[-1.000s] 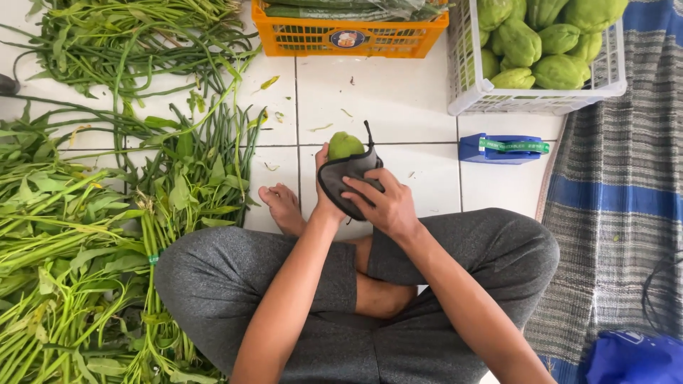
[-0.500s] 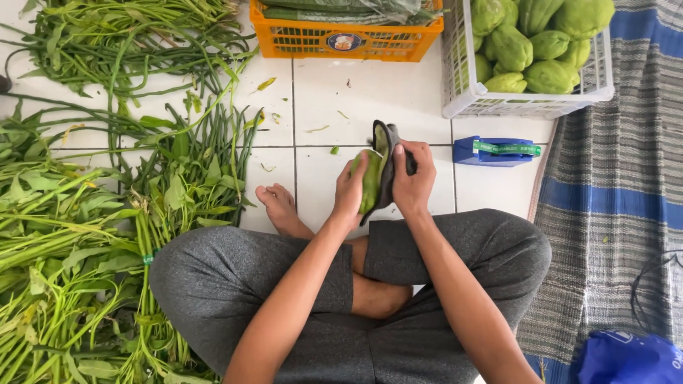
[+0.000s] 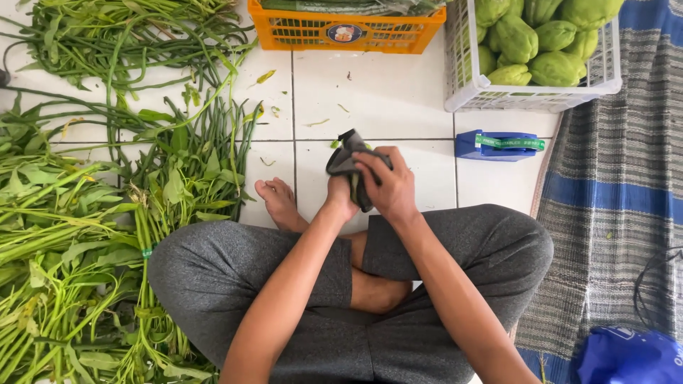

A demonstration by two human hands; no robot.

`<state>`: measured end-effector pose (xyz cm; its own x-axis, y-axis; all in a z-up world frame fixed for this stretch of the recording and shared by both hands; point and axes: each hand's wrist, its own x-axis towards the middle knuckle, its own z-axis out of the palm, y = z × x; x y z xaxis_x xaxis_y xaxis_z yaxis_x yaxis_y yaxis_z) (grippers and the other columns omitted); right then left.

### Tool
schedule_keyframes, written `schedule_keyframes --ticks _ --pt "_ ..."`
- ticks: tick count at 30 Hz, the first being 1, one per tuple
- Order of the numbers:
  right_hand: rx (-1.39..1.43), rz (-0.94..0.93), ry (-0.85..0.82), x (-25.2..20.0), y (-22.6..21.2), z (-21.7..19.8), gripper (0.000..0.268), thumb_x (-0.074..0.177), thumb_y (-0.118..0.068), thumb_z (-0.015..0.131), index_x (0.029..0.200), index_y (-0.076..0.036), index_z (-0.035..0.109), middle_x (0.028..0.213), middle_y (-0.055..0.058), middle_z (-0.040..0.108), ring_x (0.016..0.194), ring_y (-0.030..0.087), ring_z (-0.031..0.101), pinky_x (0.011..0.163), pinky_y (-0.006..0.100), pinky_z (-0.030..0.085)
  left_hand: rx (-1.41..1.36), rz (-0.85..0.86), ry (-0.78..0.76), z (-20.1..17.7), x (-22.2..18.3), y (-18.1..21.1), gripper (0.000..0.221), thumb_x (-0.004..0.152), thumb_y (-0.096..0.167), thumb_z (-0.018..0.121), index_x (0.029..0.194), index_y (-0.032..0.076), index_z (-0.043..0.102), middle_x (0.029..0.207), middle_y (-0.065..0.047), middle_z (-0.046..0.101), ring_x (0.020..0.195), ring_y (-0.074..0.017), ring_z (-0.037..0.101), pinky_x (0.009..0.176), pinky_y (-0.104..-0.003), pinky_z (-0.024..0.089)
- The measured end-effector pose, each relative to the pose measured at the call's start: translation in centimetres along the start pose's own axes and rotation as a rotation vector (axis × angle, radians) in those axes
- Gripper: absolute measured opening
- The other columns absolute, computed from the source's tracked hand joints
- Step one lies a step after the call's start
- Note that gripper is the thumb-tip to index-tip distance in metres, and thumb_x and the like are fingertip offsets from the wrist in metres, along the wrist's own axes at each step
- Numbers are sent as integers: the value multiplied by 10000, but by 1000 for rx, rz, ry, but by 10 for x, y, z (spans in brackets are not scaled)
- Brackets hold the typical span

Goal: Cleaning chayotes by rubbing them with a cloth while sitting on the floor among other harvested vegetables.

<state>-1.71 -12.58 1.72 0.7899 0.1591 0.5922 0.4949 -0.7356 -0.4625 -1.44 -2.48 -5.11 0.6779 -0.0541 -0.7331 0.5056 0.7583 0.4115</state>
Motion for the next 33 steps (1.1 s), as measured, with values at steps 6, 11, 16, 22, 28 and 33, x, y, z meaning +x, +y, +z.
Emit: schedule_keyframes --ticks 6,11,16,22,28,33 --pt "26 267 -53 10 15 -13 169 1058 -194 595 1166 -248 713 1051 -9 590 913 311 702 770 463 591 -6 -124 -65 8 -13 14 572 866 685 634 1022 135 651 836 -159 642 652 -338 611 538 -428 494" --pt "202 291 50 8 22 -11 138 1066 -190 611 1126 -193 736 1000 -13 592 917 277 711 791 396 578 84 -53 -122 14 -31 15 812 851 729 630 1394 130 557 1311 -169 608 1202 -327 589 1002 -499 480" --pt "301 -48 -51 -17 3 1 125 946 -284 769 1059 -238 798 1019 20 632 887 300 707 783 408 581 26 5 -125 0 -25 10 689 925 683 595 1337 131 610 1250 -113 659 1151 -275 636 1025 -453 493" --pt "81 -146 -34 0 0 3 103 959 -284 750 1051 -253 782 1005 -34 624 828 218 726 720 339 609 -11 -68 -133 9 -24 14 777 867 768 566 1340 155 629 1263 -90 676 1138 -272 648 1019 -451 498" --pt "73 182 19 10 20 -9 100 1042 -189 676 1106 -192 753 984 12 618 877 304 718 780 423 598 -53 -143 -116 11 -26 18 868 808 853 537 1343 179 649 1276 -67 694 1124 -268 659 1014 -449 503" --pt "232 228 79 7 17 -8 89 1027 -135 673 1082 -127 743 958 37 647 935 321 714 843 417 570 -6 -126 -35 21 -29 26 657 817 714 668 1159 154 648 931 -84 677 731 -274 586 545 -396 429"
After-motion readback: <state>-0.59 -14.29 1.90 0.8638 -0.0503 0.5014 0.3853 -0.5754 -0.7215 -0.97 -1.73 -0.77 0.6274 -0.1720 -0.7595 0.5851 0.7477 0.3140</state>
